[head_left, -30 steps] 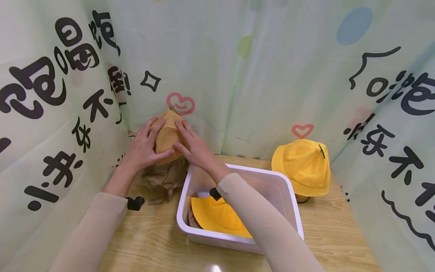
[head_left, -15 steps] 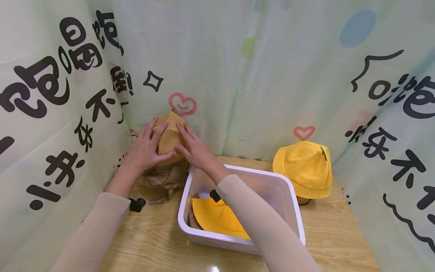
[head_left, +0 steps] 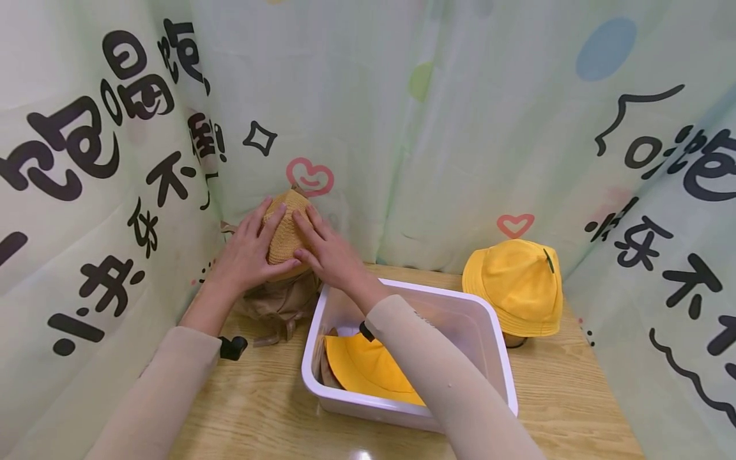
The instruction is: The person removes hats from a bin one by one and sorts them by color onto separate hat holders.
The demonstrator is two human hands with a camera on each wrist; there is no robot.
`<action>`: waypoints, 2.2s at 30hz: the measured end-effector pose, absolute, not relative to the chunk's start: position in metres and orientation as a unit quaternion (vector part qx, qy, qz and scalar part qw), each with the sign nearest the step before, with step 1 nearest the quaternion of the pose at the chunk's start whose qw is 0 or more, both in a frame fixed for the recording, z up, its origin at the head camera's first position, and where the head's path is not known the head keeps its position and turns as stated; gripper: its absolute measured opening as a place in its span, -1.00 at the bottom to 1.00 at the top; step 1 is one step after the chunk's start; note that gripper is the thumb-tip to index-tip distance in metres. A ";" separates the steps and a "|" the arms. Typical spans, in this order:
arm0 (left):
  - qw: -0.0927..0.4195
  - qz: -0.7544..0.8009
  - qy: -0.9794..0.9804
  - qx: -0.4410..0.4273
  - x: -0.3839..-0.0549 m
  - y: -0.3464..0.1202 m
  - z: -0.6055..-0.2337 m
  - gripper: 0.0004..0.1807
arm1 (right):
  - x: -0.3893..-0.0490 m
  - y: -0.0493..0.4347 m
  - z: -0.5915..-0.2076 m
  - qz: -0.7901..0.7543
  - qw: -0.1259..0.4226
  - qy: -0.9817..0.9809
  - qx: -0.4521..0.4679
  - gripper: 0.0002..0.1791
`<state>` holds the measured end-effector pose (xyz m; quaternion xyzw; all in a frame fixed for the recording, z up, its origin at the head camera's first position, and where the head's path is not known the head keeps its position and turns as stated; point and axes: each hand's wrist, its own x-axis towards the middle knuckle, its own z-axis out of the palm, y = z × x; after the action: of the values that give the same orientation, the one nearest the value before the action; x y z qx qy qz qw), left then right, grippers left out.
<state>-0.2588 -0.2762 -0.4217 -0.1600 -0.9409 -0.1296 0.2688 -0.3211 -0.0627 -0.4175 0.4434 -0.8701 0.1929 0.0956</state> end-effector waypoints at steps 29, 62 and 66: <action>0.259 -0.177 -0.938 -0.149 -0.267 -0.283 -0.444 0.16 | -0.327 -0.069 -0.426 0.229 -0.041 -0.880 0.415 -0.19; 0.163 -0.256 -0.942 -0.143 -0.277 -0.292 -0.434 0.30 | -0.337 -0.073 -0.427 0.276 -0.089 -0.872 0.395 -0.06; 0.151 -0.244 -0.947 -0.145 -0.278 -0.296 -0.425 0.30 | -0.339 -0.075 -0.424 0.260 -0.061 -0.876 0.402 -0.05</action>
<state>-0.2776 -0.2963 -0.4253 -0.1455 -0.9469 -0.2436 0.1513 -0.3394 -0.0745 -0.4239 0.4016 -0.8761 0.2596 -0.0613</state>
